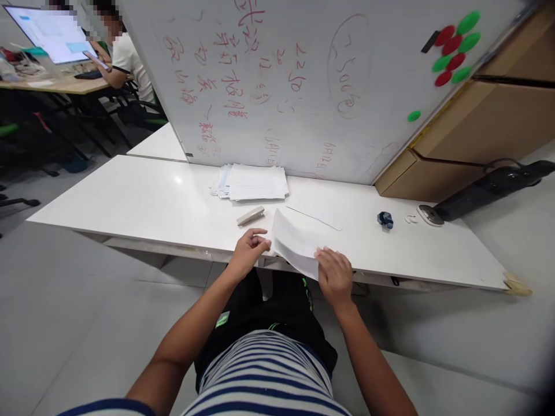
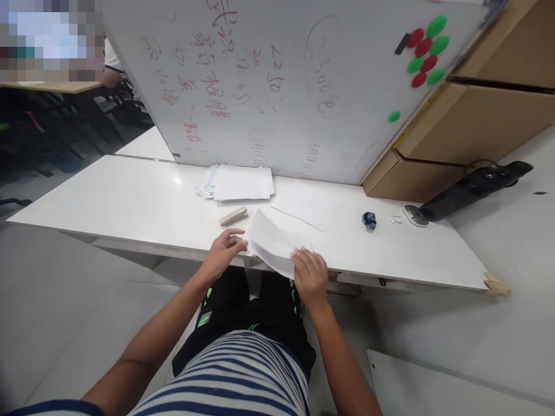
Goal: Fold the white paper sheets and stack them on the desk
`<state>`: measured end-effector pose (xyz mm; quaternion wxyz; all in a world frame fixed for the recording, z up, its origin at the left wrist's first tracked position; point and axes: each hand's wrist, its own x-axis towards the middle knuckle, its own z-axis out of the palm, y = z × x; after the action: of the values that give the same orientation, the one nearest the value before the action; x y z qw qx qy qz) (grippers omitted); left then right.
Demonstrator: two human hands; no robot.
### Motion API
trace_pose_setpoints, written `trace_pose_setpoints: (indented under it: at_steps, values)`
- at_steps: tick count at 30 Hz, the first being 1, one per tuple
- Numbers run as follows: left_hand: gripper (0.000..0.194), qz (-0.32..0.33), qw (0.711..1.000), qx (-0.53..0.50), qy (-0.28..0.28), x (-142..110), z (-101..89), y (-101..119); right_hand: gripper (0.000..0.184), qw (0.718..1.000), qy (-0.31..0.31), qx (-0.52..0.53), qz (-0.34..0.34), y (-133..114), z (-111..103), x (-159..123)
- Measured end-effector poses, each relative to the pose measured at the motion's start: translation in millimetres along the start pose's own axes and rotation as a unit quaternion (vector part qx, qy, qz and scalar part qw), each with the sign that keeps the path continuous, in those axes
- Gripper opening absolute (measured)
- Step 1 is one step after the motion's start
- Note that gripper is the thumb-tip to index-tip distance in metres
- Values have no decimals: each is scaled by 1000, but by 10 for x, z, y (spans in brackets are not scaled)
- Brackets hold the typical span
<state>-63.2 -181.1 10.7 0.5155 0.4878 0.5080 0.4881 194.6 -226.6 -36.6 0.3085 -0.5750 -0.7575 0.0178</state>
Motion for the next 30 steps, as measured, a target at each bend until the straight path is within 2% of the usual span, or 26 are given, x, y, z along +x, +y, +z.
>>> trace_pose_setpoints:
  at_steps: [3, 5, 7, 9, 10, 11, 12, 14, 15, 17, 19, 21, 23, 25, 30]
  values:
    - [42, -45, 999, -17, 18, -233, -38, -138, 31, 999, -28, 16, -9, -175, 64, -163]
    - [41, -56, 998, -1, 39, -340, -51, -290, 26, 999, 7, 38, 22, -210, 114, -253]
    - [41, -65, 996, 32, 49, -412, -69, -430, 24, 984, 97, 81, 121, -164, 154, -320]
    - [37, -68, 992, 91, 52, -456, -101, -505, 28, 934, 181, 149, 270, -57, 173, -354]
    - [35, -61, 987, 139, 56, -469, -121, -508, 31, 901, 190, 196, 338, 6, 173, -358]
    - [32, -46, 977, 199, 64, -474, -142, -488, 33, 869, 168, 254, 390, 65, 166, -354]
    - [31, -23, 961, 265, 76, -471, -160, -449, 35, 840, 120, 317, 423, 115, 151, -344]
    - [32, 36, 918, 385, 93, -443, -176, -332, 38, 783, -5, 443, 437, 174, 106, -310]
    - [33, 68, 897, 428, 84, -419, -167, -268, 39, 754, -60, 492, 431, 180, 81, -289]
    - [36, 134, 866, 481, 21, -365, -108, -156, 39, 708, -124, 556, 417, 156, 40, -249]
    - [43, 194, 835, 510, -71, -316, 4, -91, 37, 687, -142, 583, 410, 105, 28, -223]
    - [61, 219, 805, 531, -148, -285, 146, -78, 35, 682, -138, 591, 409, 48, 53, -220]
    - [83, 202, 785, 552, -198, -271, 284, -94, 38, 684, -119, 589, 414, -5, 104, -238]
    - [94, 169, 770, 574, -223, -265, 388, -106, 43, 697, -91, 575, 418, -55, 162, -268]
    - [102, 140, 752, 592, -253, -242, 463, -23, 49, 787, -62, 454, 414, -129, 239, -309]
